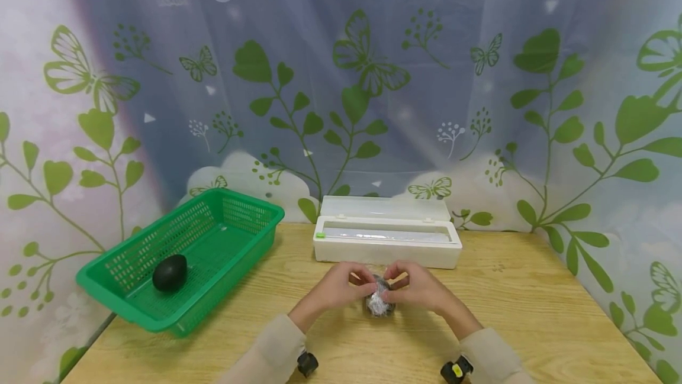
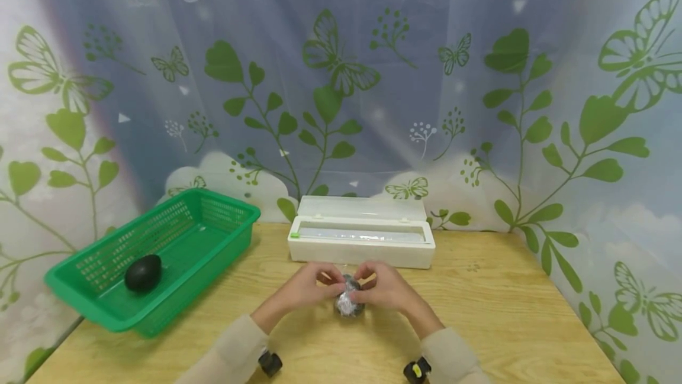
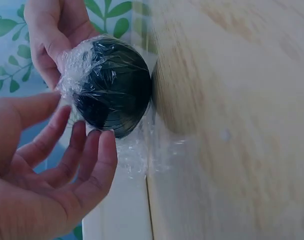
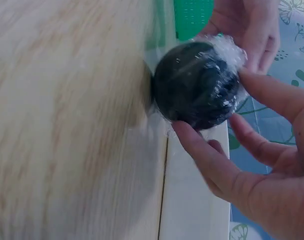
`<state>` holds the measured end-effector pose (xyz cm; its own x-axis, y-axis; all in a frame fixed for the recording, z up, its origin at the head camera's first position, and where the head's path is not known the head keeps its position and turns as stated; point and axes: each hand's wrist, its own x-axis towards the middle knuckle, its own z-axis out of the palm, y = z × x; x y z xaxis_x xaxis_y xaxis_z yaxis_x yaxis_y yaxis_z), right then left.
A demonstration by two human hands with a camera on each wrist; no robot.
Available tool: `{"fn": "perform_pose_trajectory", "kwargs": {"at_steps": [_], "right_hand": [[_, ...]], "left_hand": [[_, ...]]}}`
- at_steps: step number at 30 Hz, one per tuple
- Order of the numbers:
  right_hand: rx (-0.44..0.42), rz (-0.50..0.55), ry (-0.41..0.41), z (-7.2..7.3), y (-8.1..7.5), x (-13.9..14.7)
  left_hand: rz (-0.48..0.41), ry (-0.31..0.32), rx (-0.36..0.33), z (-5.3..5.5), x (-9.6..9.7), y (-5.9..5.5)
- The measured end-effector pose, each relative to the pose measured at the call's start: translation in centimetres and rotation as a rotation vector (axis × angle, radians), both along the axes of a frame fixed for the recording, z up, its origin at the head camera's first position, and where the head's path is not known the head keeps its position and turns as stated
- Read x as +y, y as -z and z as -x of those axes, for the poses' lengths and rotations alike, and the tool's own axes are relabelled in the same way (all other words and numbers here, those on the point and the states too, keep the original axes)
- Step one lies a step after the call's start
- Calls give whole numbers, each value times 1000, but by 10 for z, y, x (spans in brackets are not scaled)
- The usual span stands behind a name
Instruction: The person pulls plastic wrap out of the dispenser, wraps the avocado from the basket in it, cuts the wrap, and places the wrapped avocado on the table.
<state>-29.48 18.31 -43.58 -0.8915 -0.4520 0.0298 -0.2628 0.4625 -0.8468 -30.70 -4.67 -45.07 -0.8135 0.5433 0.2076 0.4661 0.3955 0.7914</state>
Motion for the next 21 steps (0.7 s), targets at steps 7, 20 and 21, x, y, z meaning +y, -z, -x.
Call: {"fn": "perform_pose_trajectory", "kwargs": {"at_steps": [7,20,21], "right_hand": [[-43,-31,-39,-2,-3,0],[-98,-14,-103,-4,-4,3],[-104,-10,-111,-4,-4,3]], "left_hand": [[-12,-44,-85,1,-2,1],[25,-106,-393,-7,-5,-2],[29,-109,-401,-7,-6,-3]]}}
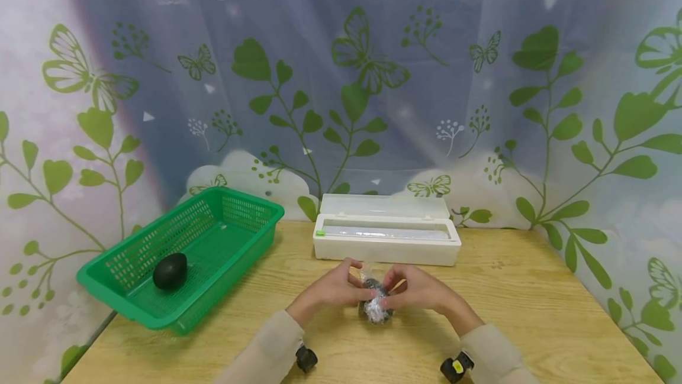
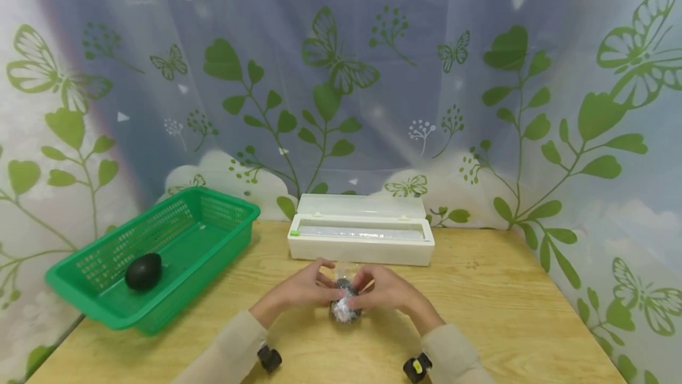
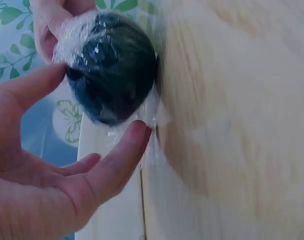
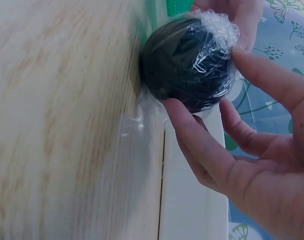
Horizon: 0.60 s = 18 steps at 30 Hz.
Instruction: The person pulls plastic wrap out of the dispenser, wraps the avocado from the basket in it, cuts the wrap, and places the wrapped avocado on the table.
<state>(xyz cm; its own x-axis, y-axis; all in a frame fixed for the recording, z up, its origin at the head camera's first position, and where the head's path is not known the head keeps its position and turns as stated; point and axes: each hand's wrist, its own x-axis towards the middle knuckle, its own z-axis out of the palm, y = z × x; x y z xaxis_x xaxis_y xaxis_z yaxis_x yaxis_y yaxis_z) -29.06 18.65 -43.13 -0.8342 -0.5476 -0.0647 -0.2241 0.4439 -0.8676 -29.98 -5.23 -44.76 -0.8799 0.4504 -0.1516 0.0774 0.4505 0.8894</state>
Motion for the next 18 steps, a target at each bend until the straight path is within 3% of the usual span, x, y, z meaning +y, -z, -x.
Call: {"fn": "perform_pose_trajectory", "kwargs": {"at_steps": [6,10,14,18], "right_hand": [[-47,29,-25,0,0,2],[-111,39,36,-1,2,1],[-131,2,113,-1,4,-2],[-138,-66,137,0,6,-2]], "left_hand": [[1,55,-41,2,-2,0],[-32,89,-38,2,-2,1],[-46,75,-35,2,-2,1],[-42,72,-17,3,-4,0]]}}
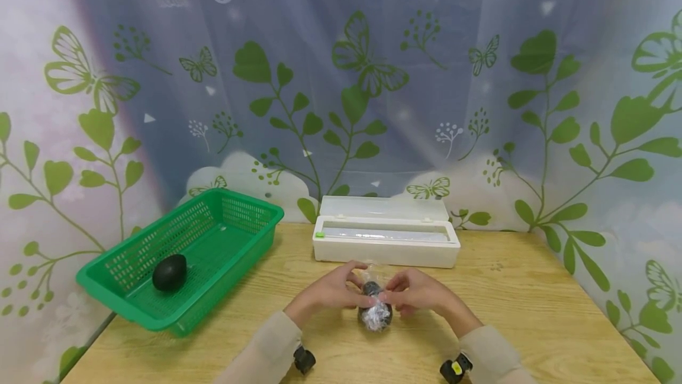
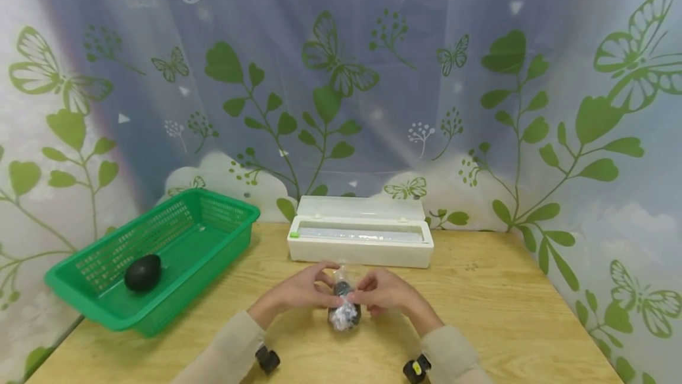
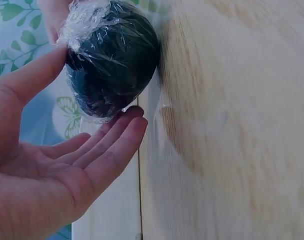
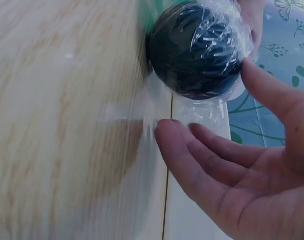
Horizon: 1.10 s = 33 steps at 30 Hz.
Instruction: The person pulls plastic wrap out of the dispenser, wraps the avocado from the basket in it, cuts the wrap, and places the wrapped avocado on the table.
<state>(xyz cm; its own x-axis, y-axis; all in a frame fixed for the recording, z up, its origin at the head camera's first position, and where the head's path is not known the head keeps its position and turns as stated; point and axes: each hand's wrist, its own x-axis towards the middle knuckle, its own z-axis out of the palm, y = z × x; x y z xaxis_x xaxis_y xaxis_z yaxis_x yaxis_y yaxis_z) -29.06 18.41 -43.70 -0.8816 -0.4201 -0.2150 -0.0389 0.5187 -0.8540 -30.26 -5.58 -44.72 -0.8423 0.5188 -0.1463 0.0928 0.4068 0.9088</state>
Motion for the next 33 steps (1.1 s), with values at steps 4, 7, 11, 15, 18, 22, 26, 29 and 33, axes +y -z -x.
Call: {"fn": "perform_pose_trajectory", "kwargs": {"at_steps": [4,7,11,15,18,22,26,29,33], "right_hand": [[-8,-34,-47,1,1,0],[-3,0,-100,3,2,0],[7,91,-145,4,3,0],[7,167,-115,5,3,1],[24,190,-73,4,3,2],[44,204,-61,4,2,2],[12,228,-90,5,1,4],[-41,253,-91,5,0,6],[-57,255,-45,4,-1,4]], "left_hand": [[-20,11,8,0,-1,0],[-42,19,-4,-1,-2,0],[-75,13,6,-1,-1,-1],[-100,-5,75,0,1,0],[-100,-1,133,1,2,1],[-79,13,216,2,1,3],[-76,8,296,5,1,4],[-82,20,337,5,1,5],[-56,54,360,3,2,3]]}}
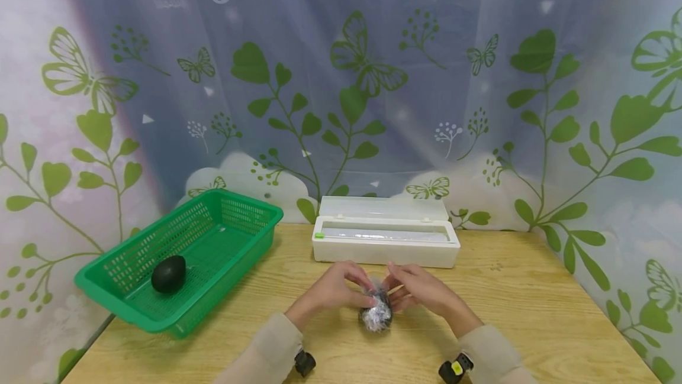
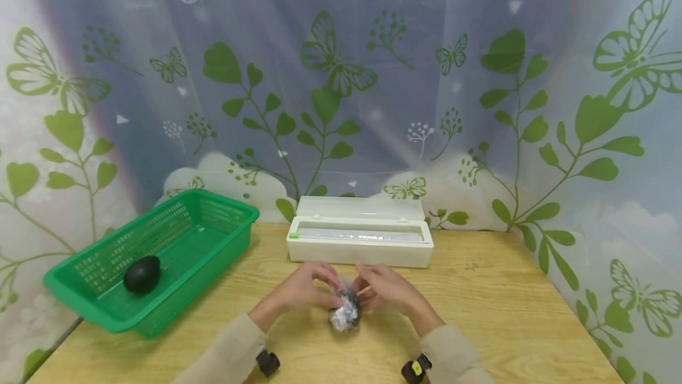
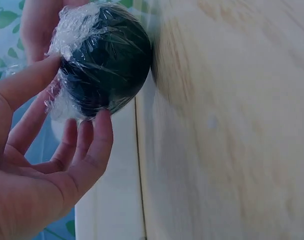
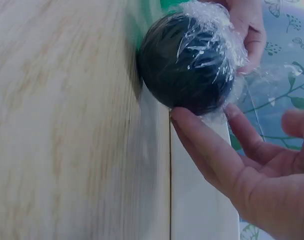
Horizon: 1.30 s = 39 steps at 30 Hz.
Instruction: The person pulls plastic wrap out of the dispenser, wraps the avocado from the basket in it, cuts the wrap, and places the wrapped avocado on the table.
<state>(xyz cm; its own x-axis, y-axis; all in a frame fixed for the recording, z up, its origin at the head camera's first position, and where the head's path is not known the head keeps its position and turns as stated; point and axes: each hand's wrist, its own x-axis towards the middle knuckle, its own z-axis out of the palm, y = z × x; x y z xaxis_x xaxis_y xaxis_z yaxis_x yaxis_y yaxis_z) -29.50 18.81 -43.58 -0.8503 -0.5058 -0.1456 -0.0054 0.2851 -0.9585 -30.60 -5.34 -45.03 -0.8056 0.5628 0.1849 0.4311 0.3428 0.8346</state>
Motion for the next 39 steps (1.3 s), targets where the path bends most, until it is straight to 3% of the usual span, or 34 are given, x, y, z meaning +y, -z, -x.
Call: {"fn": "perform_pose_trajectory", "kwargs": {"at_steps": [5,9,12,16,22,32,39], "right_hand": [[48,-78,6,-2,-1,-3],[23,-47,-56,-3,1,-2],[5,-13,-99,-4,1,0],[5,-14,-133,-4,-2,2],[-56,-30,-156,-4,-1,1],[-38,-52,-172,-4,-4,2],[-59,-39,-126,-5,-2,3]], "left_hand": [[37,40,-29,0,0,-3],[-40,68,-236,0,-4,-4],[-85,52,-320,0,-4,-3],[-79,13,-292,-1,-2,-3],[-90,-30,-353,0,-2,-2],[-79,57,-415,-3,-2,-2],[-53,31,-496,-4,-1,0]]}}
